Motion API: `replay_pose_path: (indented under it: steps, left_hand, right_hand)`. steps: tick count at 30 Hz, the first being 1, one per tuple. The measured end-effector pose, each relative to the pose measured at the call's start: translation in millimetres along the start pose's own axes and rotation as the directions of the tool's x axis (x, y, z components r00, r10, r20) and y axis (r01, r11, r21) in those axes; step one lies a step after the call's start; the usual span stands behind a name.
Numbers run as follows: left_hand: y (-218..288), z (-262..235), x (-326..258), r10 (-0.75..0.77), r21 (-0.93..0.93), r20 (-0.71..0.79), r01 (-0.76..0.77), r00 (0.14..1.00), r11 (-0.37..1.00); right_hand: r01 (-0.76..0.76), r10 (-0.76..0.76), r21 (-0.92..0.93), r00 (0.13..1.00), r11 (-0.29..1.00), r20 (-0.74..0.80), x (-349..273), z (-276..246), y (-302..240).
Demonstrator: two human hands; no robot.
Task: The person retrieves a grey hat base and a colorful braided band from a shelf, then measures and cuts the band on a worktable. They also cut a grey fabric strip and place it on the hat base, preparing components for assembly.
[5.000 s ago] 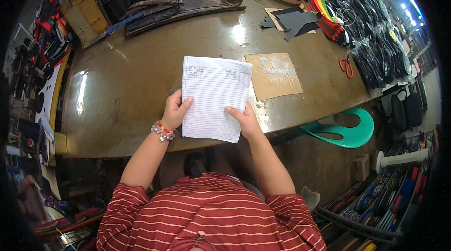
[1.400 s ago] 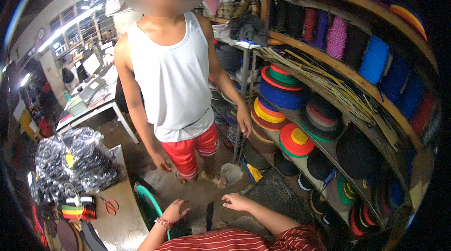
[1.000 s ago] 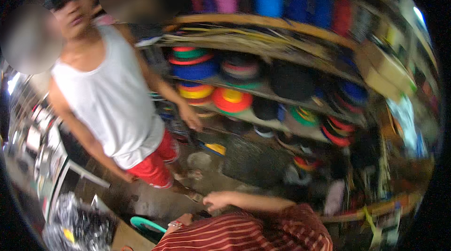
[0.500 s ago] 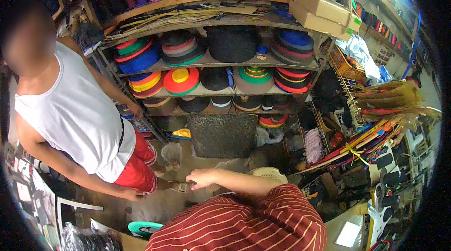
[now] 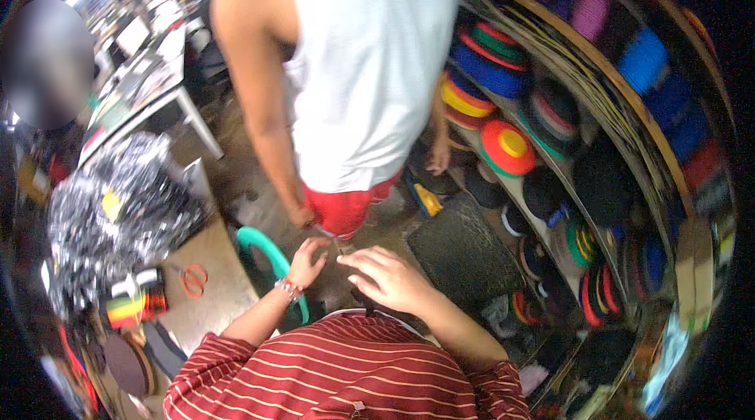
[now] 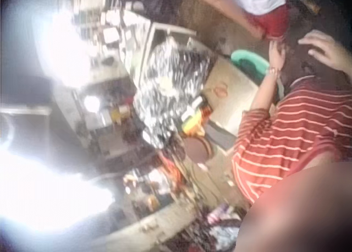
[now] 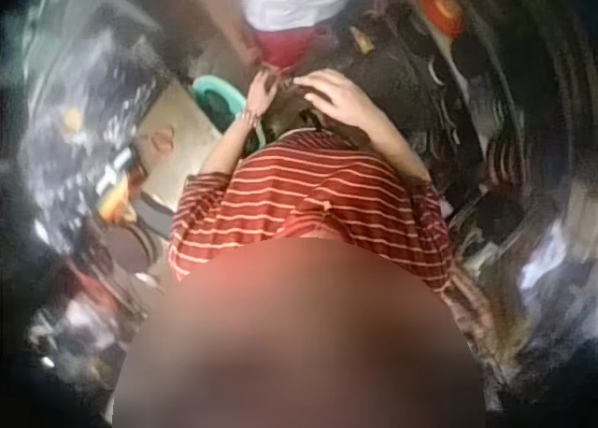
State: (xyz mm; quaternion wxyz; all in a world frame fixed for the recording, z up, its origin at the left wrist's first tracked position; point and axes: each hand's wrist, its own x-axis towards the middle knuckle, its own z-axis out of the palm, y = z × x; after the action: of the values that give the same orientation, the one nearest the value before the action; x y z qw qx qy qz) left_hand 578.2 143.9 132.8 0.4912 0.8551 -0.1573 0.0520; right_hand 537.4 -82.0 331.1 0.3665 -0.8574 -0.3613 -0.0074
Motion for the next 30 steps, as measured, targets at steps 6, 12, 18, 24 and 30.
replay_pose_path:
  steps: [6, 12, 18, 24, 30]
  left_hand:
    - [16, -30, -3, -0.084, 0.227, -0.229, 0.137, 0.970, 0.964]
    - [-22, -31, -65, -0.452, 0.496, -0.068, 0.423, 0.890, 0.759]
    - [-21, -21, -114, -0.480, 0.446, 0.047, 0.412, 0.876, 0.795]
    - [15, -42, -77, -0.360, 0.063, -0.322, 0.399, 0.876, 0.915]
    - [60, -81, -13, -0.179, -0.023, -0.538, 0.198, 0.824, 0.980]
  right_hand:
    - [0.124, -0.231, -0.436, 0.952, 0.892, -0.200, 80, -1, 3]
    - [-0.182, -0.121, -0.777, 0.941, 0.602, -0.315, 169, -12, 72]
    - [-0.183, -0.165, -0.862, 0.943, 0.472, -0.290, 183, -7, 129]
    - [-0.055, -0.181, -0.782, 0.961, 0.620, -0.211, 183, -22, 119]
    - [-0.128, 0.144, 0.098, 0.975, 0.987, -0.172, 161, -65, 118]
